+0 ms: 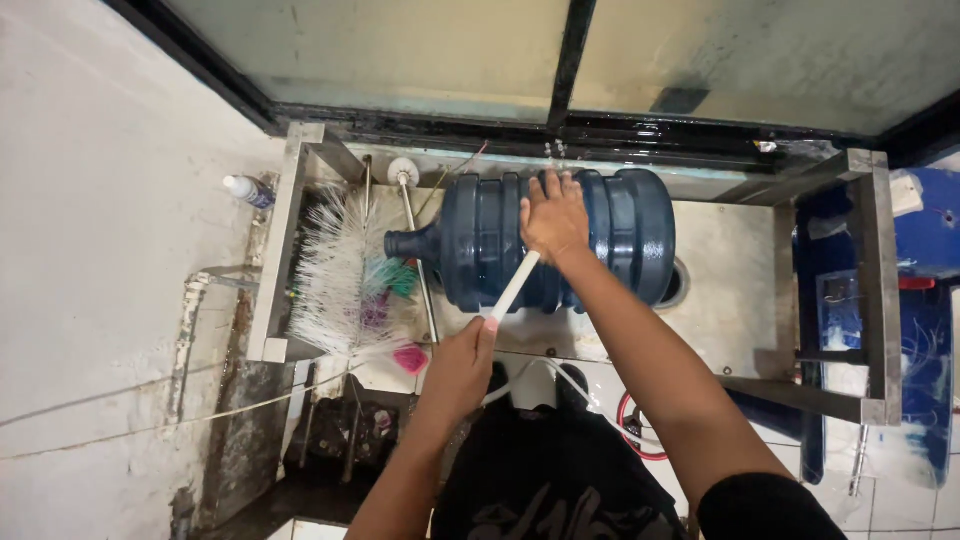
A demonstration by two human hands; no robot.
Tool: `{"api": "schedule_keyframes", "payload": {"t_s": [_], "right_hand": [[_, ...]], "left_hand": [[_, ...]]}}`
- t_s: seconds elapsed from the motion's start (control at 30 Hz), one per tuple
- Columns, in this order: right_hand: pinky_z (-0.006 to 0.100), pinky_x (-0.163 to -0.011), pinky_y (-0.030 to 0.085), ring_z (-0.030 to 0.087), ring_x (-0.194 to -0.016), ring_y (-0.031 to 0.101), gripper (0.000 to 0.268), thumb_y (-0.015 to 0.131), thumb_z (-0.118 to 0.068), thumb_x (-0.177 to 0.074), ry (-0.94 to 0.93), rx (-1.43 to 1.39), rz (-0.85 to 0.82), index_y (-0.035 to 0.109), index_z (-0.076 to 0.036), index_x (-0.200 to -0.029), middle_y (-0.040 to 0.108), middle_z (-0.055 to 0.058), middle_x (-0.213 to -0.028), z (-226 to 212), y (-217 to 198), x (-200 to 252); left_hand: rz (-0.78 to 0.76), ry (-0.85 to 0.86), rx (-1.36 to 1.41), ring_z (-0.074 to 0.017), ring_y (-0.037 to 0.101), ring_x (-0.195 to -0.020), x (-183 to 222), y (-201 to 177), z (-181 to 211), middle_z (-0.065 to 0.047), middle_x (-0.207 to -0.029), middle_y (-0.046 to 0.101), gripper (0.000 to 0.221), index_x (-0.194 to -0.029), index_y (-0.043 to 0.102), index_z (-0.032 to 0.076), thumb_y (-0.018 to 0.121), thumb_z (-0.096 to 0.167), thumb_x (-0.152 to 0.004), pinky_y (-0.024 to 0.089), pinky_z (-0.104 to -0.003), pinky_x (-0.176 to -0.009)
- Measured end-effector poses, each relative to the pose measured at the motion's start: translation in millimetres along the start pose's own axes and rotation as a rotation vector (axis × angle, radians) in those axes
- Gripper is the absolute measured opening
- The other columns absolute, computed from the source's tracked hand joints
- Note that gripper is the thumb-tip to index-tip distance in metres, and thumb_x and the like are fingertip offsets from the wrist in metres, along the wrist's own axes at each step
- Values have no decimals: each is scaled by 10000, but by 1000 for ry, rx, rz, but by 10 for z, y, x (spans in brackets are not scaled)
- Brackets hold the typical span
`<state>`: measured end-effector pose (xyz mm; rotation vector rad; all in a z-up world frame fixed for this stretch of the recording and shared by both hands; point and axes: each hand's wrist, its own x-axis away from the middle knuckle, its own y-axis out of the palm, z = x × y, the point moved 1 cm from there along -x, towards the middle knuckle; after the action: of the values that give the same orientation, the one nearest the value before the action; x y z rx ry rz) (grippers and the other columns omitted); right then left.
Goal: The person removes a cap from a large water jug by hand, uses a long-handled brush to clean the exterior, and then places the jug onto a motorized cleaning station to scrub the exterior and interior before moving it to a storage area.
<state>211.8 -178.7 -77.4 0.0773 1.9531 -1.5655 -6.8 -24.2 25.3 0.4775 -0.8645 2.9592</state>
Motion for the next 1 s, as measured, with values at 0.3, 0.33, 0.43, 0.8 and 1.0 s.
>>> {"api": "schedule_keyframes", "payload": {"t_s": [0.3, 0.33, 0.43, 0.8, 1.0], "right_hand": [[385, -988, 570, 329, -1079, 723, 187, 693, -127, -891, 512, -626, 108, 709, -38, -1054, 735, 159, -1105, 313, 359, 12], [382, -1017, 565, 322, -1121, 715, 233, 681, -158, -891, 512, -631, 43, 701, -42, -1093, 728, 157, -1152, 318, 279, -2], [516, -1115, 353, 447, -1325, 504, 475, 683, -277, -853, -107, -105, -124, 673, 9, -1231, 588, 280, -1355, 204, 2, -2], [331, -1209, 430, 258, -1446, 531, 434, 430, -340, -1094, 450, -582, -180, 629, -61, -1361, 608, 135, -1471, 327, 436, 84], [612, -1164, 95, 397, -1521, 219, 704, 390, -587, -975, 60, 57, -641, 350, -122, -1503, 337, 250, -1604, 269, -267, -176]], "left_hand": [[51, -2, -136, -465, 645, -686, -135, 54, 84, -249, -688, 641, 365, -1016, 637, 67, 479, 396, -1023, 481, -541, -604], [51, 12, -130, -464, 647, -682, -183, 58, 96, -248, -686, 645, 364, -1032, 647, 77, 480, 400, -1020, 481, -546, -607], [52, 54, -141, -462, 651, -682, -288, 57, 185, -245, -690, 655, 382, -1047, 671, 89, 482, 421, -1020, 481, -554, -622], [97, 51, -37, -439, 648, -691, -154, -25, 285, -224, -719, 643, 476, -1068, 661, 47, 457, 475, -1022, 498, -517, -629], [61, 54, -47, -434, 640, -660, -224, -85, 219, -222, -674, 626, 485, -1006, 652, 42, 443, 478, -1029, 480, -513, -614]]}}
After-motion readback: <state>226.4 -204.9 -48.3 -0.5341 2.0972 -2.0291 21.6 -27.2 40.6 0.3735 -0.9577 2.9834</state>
